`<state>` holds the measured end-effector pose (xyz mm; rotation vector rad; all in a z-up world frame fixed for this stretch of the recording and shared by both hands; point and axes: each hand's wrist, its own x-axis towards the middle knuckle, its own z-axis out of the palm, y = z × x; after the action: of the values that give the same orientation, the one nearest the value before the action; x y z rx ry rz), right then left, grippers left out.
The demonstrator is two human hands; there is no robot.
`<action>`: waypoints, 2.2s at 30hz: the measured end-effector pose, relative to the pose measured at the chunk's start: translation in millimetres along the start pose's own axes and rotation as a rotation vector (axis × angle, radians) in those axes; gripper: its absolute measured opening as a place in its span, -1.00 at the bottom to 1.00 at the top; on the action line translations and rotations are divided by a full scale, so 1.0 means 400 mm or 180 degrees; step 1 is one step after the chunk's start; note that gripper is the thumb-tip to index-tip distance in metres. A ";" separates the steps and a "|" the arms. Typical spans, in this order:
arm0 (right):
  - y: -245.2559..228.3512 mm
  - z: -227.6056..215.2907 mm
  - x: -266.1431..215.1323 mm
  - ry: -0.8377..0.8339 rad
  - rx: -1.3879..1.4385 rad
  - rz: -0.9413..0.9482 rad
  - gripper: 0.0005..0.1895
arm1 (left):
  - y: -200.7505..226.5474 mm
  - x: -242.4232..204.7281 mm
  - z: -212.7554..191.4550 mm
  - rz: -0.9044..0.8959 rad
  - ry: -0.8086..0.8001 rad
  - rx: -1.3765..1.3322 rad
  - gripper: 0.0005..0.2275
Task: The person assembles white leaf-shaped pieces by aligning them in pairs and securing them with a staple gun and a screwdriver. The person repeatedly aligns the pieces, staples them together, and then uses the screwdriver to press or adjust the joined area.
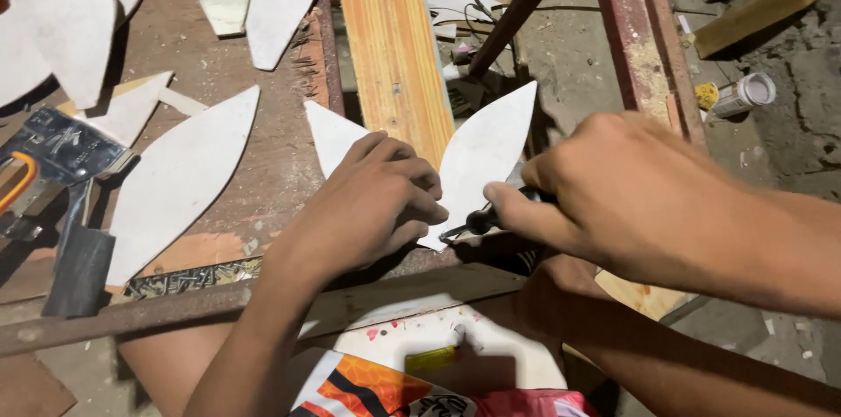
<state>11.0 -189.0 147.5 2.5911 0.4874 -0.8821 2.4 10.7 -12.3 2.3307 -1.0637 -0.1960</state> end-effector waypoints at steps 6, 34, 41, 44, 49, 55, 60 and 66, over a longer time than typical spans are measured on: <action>-0.009 -0.038 -0.026 -0.0318 -0.0219 -0.0143 -0.42 | 0.012 -0.002 -0.002 -0.0192 -0.0076 -0.0093 -0.84; 0.102 0.068 -0.034 0.1207 -0.0161 -0.2180 -0.53 | 0.028 0.016 -0.008 -0.0413 -0.0274 -0.0017 -0.85; 0.029 0.039 -0.007 0.0568 -0.0512 -0.1976 -0.60 | 0.023 0.014 0.000 -0.0285 0.0007 0.0024 -0.90; -0.005 0.005 0.002 -0.0329 -0.0251 -0.0565 -0.29 | 0.030 0.023 -0.004 -0.0304 -0.0038 0.0017 -0.88; -0.008 -0.006 -0.018 -0.0748 0.0170 -0.0065 -0.23 | 0.042 0.022 -0.013 -0.0443 -0.0242 0.0039 -0.80; 0.053 0.062 -0.058 0.0568 0.0774 -0.1444 -0.65 | 0.037 0.015 -0.006 -0.0434 -0.0138 -0.0034 -0.81; 0.093 0.071 -0.058 0.1429 0.0283 -0.2600 -0.30 | 0.035 0.012 -0.006 -0.0380 -0.0089 -0.0072 -0.75; 0.073 0.030 -0.051 0.2336 -0.0996 -0.2752 -0.79 | 0.030 0.010 -0.003 -0.0286 0.0026 -0.0070 -0.81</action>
<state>2.1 -223.9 158.2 2.2906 1.8517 0.0292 -2.4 2.1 -4.3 2.3595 -0.9491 -0.2309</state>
